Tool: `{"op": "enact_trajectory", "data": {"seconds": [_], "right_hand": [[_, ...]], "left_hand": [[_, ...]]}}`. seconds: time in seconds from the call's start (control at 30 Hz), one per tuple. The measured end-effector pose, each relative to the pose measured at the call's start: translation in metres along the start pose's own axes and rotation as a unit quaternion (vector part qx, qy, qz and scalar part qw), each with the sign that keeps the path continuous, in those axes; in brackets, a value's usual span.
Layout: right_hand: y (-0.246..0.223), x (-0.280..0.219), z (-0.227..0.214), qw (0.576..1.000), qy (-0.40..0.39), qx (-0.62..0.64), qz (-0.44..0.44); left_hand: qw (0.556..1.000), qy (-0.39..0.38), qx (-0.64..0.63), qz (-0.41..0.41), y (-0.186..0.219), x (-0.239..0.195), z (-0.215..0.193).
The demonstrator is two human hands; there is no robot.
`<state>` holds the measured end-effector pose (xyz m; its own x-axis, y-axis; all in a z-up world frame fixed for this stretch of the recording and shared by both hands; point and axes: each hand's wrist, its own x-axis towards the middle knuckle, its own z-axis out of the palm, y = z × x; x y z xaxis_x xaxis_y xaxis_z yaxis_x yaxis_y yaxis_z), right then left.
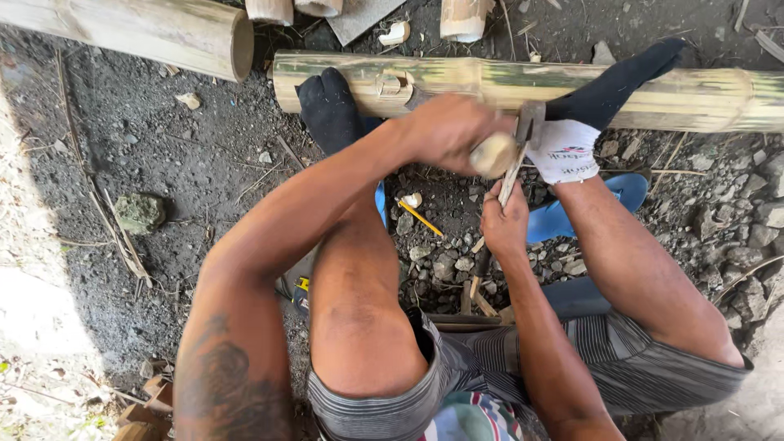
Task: The person sits on the ground and uses a hammer and a wooden mallet to carve a hole into a large bamboo pole. They repeatedly strike the mallet to remove material from the center of the bamboo. The person also uses a pencil to mark the bamboo and fits a smaller bamboo piece into the carved hole to check the fit.
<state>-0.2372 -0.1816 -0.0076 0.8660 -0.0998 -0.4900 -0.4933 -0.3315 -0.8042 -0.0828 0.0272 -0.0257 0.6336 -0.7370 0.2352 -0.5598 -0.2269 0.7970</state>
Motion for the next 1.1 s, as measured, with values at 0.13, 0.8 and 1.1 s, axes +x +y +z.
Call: {"op": "enact_trajectory", "data": {"seconds": [0.13,0.8,1.1], "right_hand": [[0.003,0.000,0.002,0.999,-0.006,0.029,0.010],[-0.011,-0.011,0.022,0.996,-0.071,0.003,0.044],[-0.013,-0.009,0.022,0.997,-0.068,-0.027,0.034]], "left_hand": [[0.974,0.214,-0.067,0.034,0.011,-0.033,-0.035],[0.581,0.685,-0.438,-0.020,-0.021,-0.145,-0.039],[0.583,0.697,-0.418,-0.011,-0.034,-0.139,-0.020]]}}
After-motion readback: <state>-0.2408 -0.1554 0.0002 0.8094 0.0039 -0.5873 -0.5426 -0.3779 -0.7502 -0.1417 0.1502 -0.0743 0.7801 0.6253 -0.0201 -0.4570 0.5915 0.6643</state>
